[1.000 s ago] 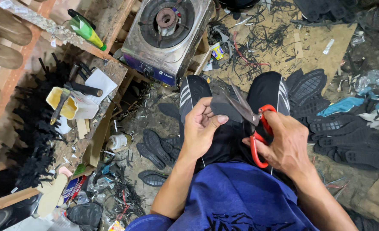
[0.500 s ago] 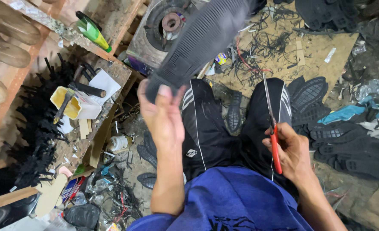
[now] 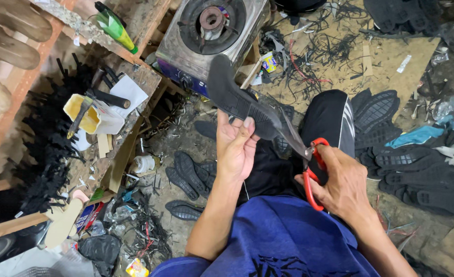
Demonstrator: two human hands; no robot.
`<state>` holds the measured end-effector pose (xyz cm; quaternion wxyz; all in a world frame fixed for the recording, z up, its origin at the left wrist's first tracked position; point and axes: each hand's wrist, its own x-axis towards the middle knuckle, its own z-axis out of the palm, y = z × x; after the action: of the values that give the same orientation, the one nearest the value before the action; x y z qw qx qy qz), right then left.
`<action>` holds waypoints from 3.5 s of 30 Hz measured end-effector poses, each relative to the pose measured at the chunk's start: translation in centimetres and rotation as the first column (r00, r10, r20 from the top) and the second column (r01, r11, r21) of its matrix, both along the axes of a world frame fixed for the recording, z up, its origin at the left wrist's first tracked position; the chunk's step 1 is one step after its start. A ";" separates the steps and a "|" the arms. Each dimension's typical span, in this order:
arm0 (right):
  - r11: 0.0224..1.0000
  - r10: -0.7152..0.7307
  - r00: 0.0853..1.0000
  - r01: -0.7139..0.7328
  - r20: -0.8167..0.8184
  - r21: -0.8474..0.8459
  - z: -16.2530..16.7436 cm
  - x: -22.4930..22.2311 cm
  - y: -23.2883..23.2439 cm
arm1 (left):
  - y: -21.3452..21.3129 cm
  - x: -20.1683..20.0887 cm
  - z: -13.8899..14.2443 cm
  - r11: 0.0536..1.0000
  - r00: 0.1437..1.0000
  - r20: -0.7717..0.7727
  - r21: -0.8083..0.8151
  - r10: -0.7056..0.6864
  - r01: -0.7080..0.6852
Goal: The person sits on the floor and uses red-handled scissors to trim excess rubber from the edges of black sandal soles, working on their lap. They rotate each sole to trim around the edge, set finished soles on the floor, and pick up the next sole to continue trimming.
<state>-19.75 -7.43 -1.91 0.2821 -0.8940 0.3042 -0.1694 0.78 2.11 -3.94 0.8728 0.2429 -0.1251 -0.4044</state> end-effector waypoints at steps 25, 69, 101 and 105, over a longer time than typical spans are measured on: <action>0.996 0.069 0.997 -0.070 -0.020 -0.048 2.0 0.8 -0.4 | 0.9 2.1 1.8 0.979 0.953 0.301 0.202 -0.038 -0.025; 0.966 0.050 0.998 -0.042 -0.025 0.254 -0.2 0.3 0.0 | 0.0 -1.7 -2.5 0.950 0.811 -0.497 -0.187 -0.310 0.249; 0.873 0.111 0.993 -0.111 0.029 0.474 -0.7 -0.3 -0.7 | 0.6 -0.4 -2.5 0.995 0.968 -0.229 -0.023 -0.104 0.102; 0.811 0.033 0.996 -0.077 0.085 0.580 -1.3 -0.5 -0.8 | 0.8 0.0 -2.5 0.974 0.919 -0.342 -0.175 -0.196 0.143</action>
<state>-20.23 -8.20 -3.17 0.5575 -0.7666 0.3052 -0.0917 0.74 2.86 -6.39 0.8581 0.0889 -0.0147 -0.5055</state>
